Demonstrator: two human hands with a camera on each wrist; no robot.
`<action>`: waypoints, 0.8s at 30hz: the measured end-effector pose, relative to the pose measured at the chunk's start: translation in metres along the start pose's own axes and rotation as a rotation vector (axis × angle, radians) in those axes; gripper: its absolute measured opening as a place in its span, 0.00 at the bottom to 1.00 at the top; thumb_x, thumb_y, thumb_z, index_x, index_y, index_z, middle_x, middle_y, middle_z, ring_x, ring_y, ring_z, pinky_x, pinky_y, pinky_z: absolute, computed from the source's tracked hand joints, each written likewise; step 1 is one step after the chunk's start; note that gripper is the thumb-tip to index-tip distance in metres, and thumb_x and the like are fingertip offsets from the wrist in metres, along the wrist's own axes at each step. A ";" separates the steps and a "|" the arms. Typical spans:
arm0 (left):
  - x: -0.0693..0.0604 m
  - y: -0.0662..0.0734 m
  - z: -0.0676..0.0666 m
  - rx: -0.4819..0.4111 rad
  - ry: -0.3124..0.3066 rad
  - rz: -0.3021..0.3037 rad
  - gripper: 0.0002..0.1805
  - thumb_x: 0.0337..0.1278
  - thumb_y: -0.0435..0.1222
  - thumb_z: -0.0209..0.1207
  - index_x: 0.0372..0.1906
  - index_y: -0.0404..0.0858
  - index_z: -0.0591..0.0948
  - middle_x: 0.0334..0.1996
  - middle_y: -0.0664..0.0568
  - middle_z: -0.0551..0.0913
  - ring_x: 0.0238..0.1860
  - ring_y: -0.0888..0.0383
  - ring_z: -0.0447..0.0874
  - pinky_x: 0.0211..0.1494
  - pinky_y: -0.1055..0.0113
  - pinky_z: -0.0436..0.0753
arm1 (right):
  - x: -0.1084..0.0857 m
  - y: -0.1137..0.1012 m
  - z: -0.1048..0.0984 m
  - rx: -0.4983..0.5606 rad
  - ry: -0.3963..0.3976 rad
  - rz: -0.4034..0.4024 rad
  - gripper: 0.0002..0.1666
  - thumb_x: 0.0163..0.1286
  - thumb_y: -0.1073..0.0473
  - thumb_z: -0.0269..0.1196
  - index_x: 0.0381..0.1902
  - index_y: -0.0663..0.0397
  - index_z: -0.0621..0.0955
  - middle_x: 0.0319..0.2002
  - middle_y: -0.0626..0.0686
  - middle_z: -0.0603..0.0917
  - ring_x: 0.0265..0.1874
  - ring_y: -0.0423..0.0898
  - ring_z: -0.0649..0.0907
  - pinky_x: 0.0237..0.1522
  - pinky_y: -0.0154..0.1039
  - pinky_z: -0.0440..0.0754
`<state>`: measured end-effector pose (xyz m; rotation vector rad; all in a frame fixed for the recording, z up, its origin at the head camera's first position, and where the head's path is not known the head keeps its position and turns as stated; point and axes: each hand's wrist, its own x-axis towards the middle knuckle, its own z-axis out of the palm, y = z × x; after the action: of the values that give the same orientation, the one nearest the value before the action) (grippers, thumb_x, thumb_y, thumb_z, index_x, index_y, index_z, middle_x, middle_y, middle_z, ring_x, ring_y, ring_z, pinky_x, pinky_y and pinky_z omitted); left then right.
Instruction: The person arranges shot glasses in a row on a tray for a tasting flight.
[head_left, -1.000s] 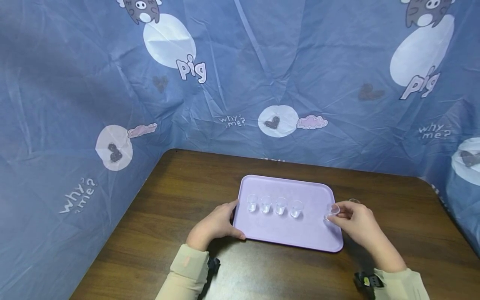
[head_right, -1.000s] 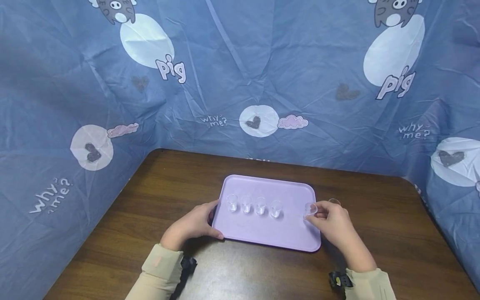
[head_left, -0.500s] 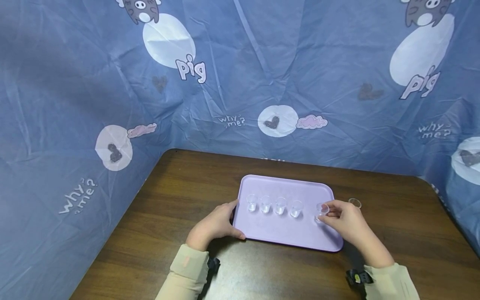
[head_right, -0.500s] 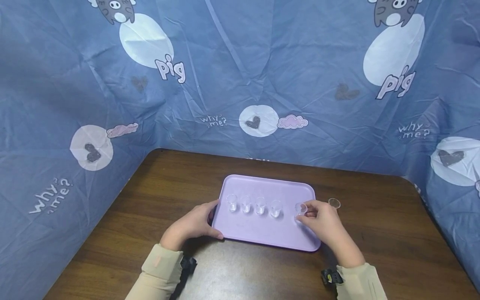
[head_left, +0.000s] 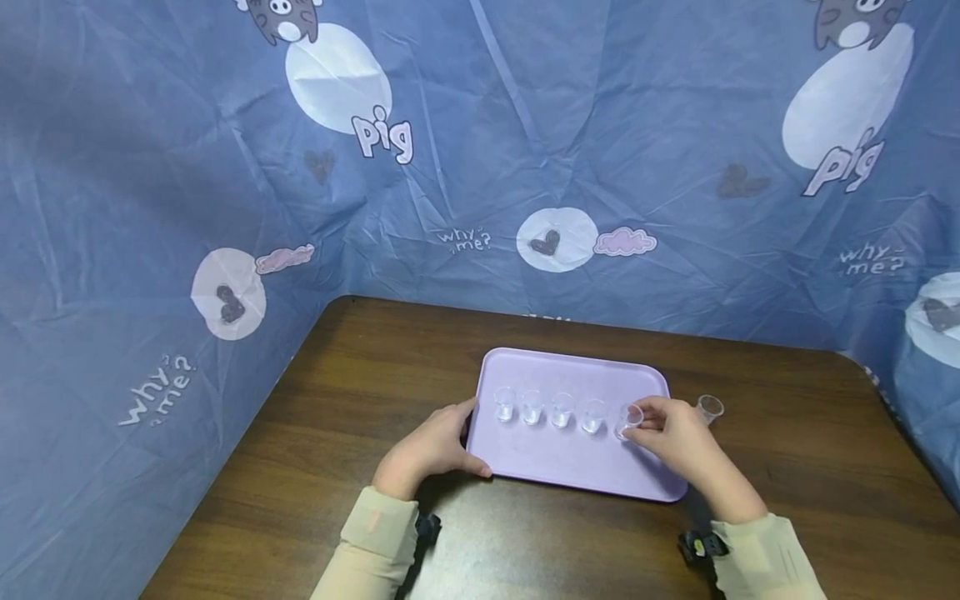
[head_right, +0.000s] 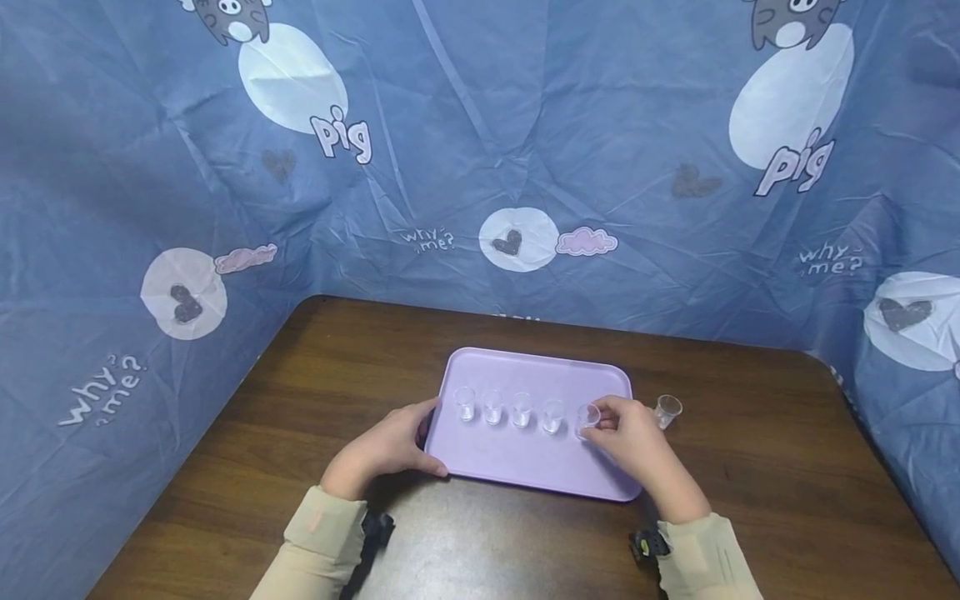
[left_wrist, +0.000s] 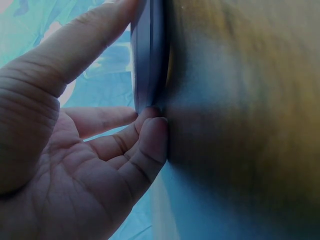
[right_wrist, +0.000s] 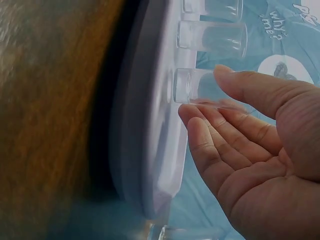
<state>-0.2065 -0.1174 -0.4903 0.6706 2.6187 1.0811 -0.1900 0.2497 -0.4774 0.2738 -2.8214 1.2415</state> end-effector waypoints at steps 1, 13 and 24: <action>0.000 0.000 0.000 -0.001 0.000 0.001 0.56 0.31 0.39 0.85 0.71 0.28 0.68 0.53 0.38 0.81 0.52 0.46 0.79 0.58 0.50 0.76 | 0.000 0.000 0.000 -0.001 -0.003 0.004 0.18 0.56 0.67 0.77 0.43 0.68 0.84 0.36 0.57 0.88 0.34 0.49 0.87 0.33 0.33 0.83; 0.001 0.000 -0.001 -0.002 0.001 0.011 0.56 0.31 0.39 0.85 0.70 0.27 0.69 0.52 0.39 0.82 0.51 0.46 0.79 0.57 0.50 0.76 | 0.003 -0.002 0.004 -0.006 -0.012 0.008 0.18 0.57 0.67 0.77 0.43 0.68 0.84 0.36 0.56 0.87 0.34 0.49 0.87 0.33 0.34 0.83; 0.001 0.000 0.000 0.009 0.005 0.007 0.57 0.31 0.39 0.85 0.71 0.27 0.68 0.53 0.38 0.81 0.52 0.46 0.79 0.58 0.50 0.76 | 0.001 -0.002 0.003 0.016 -0.035 0.039 0.22 0.57 0.68 0.76 0.48 0.72 0.83 0.38 0.59 0.87 0.36 0.51 0.87 0.34 0.35 0.84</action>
<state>-0.2074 -0.1174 -0.4906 0.6801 2.6292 1.0752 -0.1908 0.2458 -0.4775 0.2445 -2.8607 1.2794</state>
